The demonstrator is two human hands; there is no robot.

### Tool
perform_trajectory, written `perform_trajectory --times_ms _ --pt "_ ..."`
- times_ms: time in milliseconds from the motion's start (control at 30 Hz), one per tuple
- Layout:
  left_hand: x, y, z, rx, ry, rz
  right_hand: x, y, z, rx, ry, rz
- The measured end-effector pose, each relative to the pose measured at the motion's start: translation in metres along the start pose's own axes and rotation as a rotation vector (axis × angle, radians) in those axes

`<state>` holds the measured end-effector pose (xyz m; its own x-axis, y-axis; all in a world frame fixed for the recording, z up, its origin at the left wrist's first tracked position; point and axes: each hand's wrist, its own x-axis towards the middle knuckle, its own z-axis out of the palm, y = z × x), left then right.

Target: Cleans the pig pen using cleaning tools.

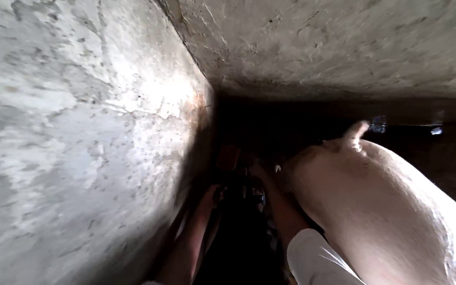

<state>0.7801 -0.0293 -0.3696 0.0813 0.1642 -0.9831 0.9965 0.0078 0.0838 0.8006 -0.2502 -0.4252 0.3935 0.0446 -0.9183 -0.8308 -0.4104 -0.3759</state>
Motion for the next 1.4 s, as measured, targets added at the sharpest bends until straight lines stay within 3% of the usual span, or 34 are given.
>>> perform_trajectory --times_ms 167,300,467,567,633,800,900,1000,1100,1300,1400 --pt "0.009 0.001 0.001 0.002 -0.009 -0.034 -0.05 0.056 0.01 0.157 0.244 0.086" --pt "0.013 0.001 0.0 0.002 -0.014 -0.035 -0.073 0.059 0.003 0.222 0.364 0.142" --pt "0.009 0.001 0.004 0.031 0.006 0.012 0.012 0.027 0.002 0.054 0.1 -0.067" --pt "0.012 0.003 0.002 0.041 0.011 0.015 0.004 0.014 0.007 -0.056 0.006 -0.078" --pt "0.021 0.008 0.008 0.035 0.018 -0.027 -0.025 0.031 0.008 -0.054 0.063 -0.035" --pt "0.026 0.026 0.018 -0.008 0.001 -0.011 -0.077 0.069 0.005 0.236 0.268 0.169" --pt "0.037 0.036 0.025 -0.085 0.002 -0.03 -0.044 0.058 0.001 0.138 0.28 0.105" --pt "0.049 0.048 0.035 -0.168 -0.018 -0.04 -0.008 0.022 0.005 -0.006 0.086 -0.065" --pt "0.051 0.065 0.045 -0.2 -0.047 -0.02 -0.017 -0.009 0.007 -0.069 -0.059 -0.076" --pt "0.057 0.084 0.062 -0.235 -0.049 0.0 -0.062 0.059 0.003 0.095 0.167 0.044" --pt "0.071 0.091 0.066 -0.284 -0.071 -0.017 -0.068 0.059 -0.003 0.125 0.214 0.2"
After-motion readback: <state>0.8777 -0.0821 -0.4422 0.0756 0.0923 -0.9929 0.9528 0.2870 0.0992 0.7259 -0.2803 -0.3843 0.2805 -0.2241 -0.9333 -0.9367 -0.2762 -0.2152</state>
